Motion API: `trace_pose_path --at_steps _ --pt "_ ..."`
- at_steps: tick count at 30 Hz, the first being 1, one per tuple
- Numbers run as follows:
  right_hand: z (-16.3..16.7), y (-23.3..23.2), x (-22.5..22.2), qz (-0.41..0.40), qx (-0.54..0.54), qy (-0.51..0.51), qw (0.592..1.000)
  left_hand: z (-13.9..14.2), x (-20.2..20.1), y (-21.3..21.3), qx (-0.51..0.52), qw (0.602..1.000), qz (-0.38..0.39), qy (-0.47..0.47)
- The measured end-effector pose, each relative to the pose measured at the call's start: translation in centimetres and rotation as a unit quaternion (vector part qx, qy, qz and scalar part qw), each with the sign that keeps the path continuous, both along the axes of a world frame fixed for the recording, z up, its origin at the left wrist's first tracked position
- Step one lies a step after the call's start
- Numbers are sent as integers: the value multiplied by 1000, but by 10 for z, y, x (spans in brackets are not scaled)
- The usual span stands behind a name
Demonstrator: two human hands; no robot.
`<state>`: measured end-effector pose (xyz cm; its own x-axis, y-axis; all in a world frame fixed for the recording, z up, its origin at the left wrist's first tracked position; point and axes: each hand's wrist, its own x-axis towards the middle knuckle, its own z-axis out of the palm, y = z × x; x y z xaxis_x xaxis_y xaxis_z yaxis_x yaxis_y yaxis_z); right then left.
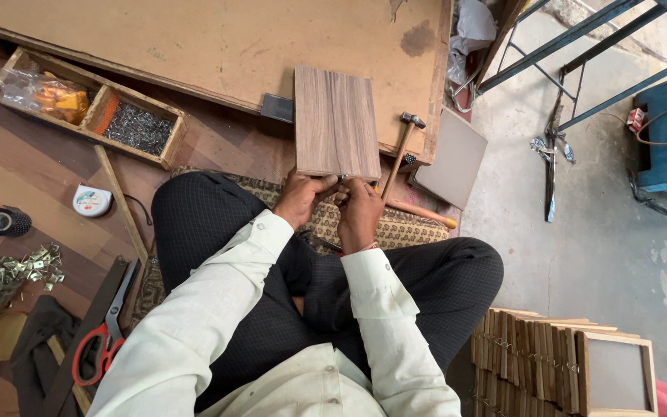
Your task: The person sits on the floor and assembles small wooden frames by placing rectangular wood pieces onto a metal jig, inserting nails, and hammering them in. The person repeatedly picks up wood pieces, aligns them, hammers nails, and stacks the finished frames.
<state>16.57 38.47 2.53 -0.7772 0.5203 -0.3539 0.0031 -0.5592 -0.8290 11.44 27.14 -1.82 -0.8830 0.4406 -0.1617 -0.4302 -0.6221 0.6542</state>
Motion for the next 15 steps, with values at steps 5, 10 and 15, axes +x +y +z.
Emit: trace_pose_path --at_steps 5,10,15 --pt "1 4 -4 -8 -89 -70 994 -9 3 2 21 999 -9 -43" --pt "0 9 -2 19 -95 -113 989 -18 4 3 27 997 -17 -72" --pt "-13 9 12 88 -61 -53 993 -24 4 4 27 995 -1 -94"
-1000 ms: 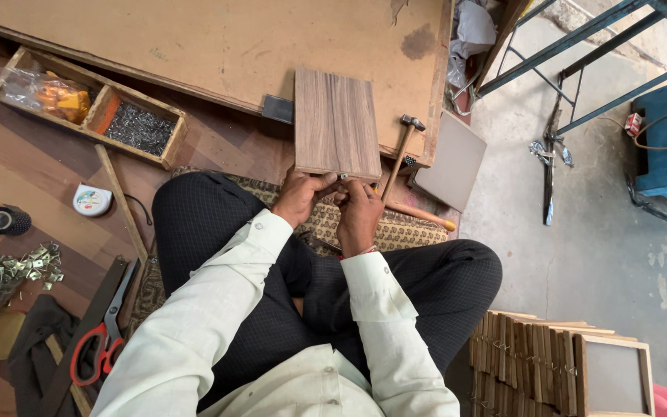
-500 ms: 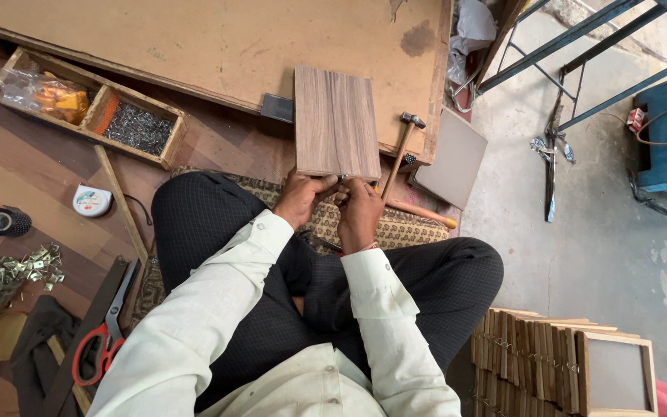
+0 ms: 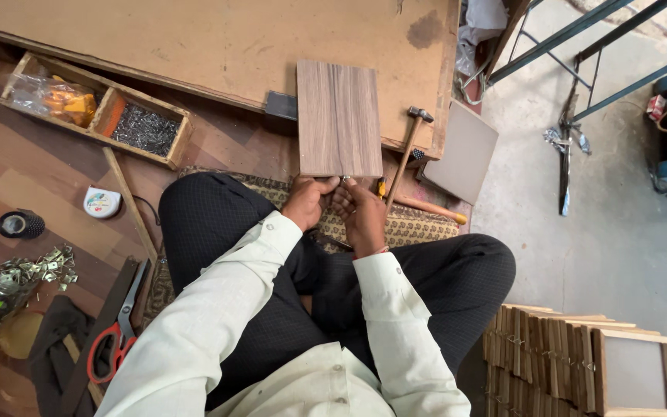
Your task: The person sits on the floor and assembles small wooden frames by placing rectangular wood pieces onto a metal jig, inserting nails, and hammering them in. The person repeatedly picks up wood pieces, aligns them, hammers nails, and stacks the finished frames.
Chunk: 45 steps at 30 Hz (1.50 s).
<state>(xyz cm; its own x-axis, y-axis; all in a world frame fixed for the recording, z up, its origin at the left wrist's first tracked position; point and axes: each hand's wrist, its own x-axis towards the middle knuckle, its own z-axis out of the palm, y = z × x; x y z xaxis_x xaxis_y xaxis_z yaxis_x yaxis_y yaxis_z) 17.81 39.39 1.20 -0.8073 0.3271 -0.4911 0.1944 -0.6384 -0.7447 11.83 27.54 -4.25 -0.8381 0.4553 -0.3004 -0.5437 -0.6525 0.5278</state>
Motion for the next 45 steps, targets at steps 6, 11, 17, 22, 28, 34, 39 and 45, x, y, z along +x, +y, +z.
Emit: trace_pose_path --at_steps 6,11,17,22,28,34,39,45 --pt "-22 2 -2 -2 51 45 998 -1 2 -1 -11 1000 -16 -3" --pt "-25 9 -6 22 66 52 996 0 2 -1 -16 1000 -23 -2" --pt "-17 10 -10 35 62 35 997 -3 2 -1 -20 1000 -15 2" --pt "-12 7 -8 28 57 34 997 -6 2 -1 -28 999 -22 -3" --pt "-9 9 -8 37 72 39 996 -9 1 -2 -24 999 -27 -3" --pt "-4 15 -10 69 95 15 993 -11 1 -1 -29 999 -22 -10" --pt "1 16 -10 82 134 -11 988 -14 1 -2 -36 999 -27 -14" --pt "10 13 -10 88 134 -10 987 -10 -1 -3 -31 999 -28 -18"
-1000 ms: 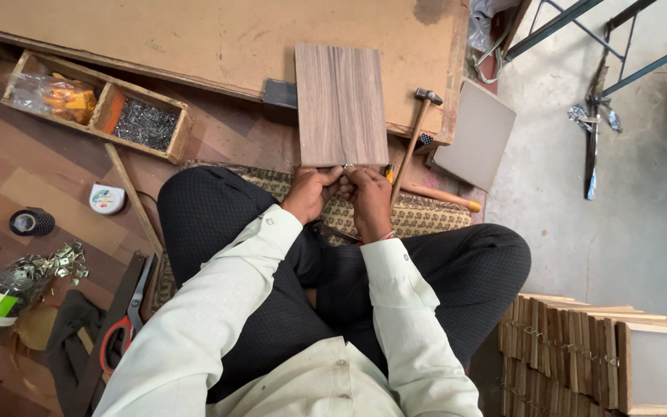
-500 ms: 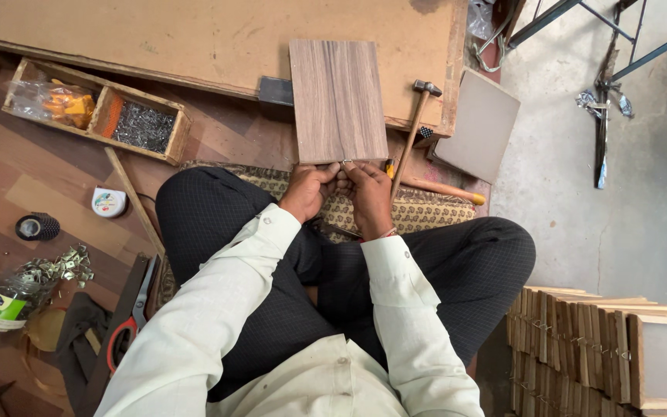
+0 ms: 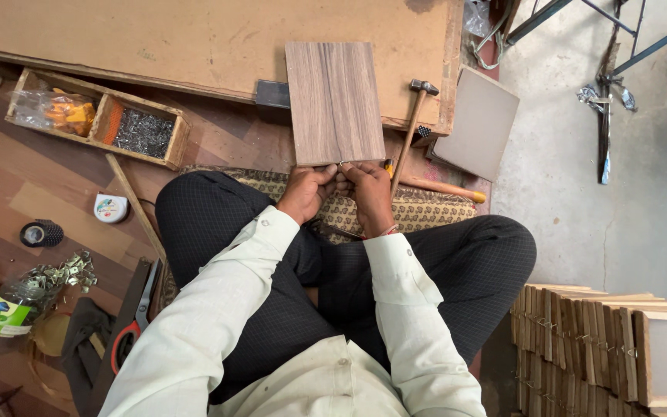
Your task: The person sits on the floor and assembles small wooden frames by placing rectangular wood pieces onto a metal jig, inserting nails, and hammering them in. The person repeatedly picks up wood pieces, aligns them, hammers nails, and stacks the finished frames.
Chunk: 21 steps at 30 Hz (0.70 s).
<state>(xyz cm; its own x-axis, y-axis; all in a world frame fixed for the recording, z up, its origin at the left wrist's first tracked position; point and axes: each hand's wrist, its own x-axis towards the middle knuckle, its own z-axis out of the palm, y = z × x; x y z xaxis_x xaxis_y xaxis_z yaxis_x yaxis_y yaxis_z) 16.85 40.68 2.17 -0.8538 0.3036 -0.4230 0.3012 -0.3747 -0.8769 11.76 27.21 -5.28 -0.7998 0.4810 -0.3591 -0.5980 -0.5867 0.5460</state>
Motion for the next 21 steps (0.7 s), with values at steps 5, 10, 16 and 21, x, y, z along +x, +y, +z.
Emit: trace_pose_path --at_steps 5,10,16,21 --pt "2 11 10 -59 42 19 997 11 2 0 15 1000 -1 16" --pt "8 47 29 -153 129 91 976 25 -17 5 -47 995 62 55" --pt "-2 51 71 -171 177 10 969 37 -77 24 -128 972 189 -46" --pt "-18 43 62 -187 126 -15 974 41 -87 35 -209 955 192 -86"
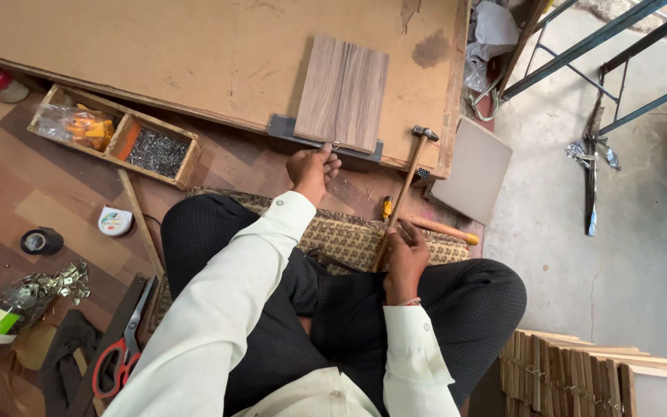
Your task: The person sits on the floor and assembles small wooden frames by placing rectangular wood pieces onto a metal jig, inserting nails, and hammering them in. The person repeatedly picks up wood pieces, aligns them, hammers nails, and stacks the finished frames.
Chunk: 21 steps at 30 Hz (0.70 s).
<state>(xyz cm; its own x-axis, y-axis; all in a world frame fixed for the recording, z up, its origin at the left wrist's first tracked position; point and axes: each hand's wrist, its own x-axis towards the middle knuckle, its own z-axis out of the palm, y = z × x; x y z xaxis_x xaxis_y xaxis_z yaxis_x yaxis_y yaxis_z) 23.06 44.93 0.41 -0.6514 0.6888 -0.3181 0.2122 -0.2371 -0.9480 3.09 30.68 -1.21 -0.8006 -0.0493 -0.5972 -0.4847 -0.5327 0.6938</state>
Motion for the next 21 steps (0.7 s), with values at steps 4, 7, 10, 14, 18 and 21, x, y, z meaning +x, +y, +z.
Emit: trace_pose_path --at_steps 4,7,10,14,18,21 --pt "-7 -8 -10 34 86 -53 994 2 3 -6 14 999 -38 7" --pt "-14 -11 -10 38 133 -64 988 -3 5 -17 22 997 -79 5" --pt "-26 -8 -9 36 24 -39 998 -11 3 -51 104 972 -145 156" --pt "-38 2 -9 23 -67 50 996 -5 -41 -156 -233 937 -63 251" --pt "-38 2 -12 -27 -73 -4 997 -14 -46 -237 -378 918 -63 105" --pt "-34 -1 -12 -11 -60 3 998 -40 -28 -254 -348 931 -94 65"
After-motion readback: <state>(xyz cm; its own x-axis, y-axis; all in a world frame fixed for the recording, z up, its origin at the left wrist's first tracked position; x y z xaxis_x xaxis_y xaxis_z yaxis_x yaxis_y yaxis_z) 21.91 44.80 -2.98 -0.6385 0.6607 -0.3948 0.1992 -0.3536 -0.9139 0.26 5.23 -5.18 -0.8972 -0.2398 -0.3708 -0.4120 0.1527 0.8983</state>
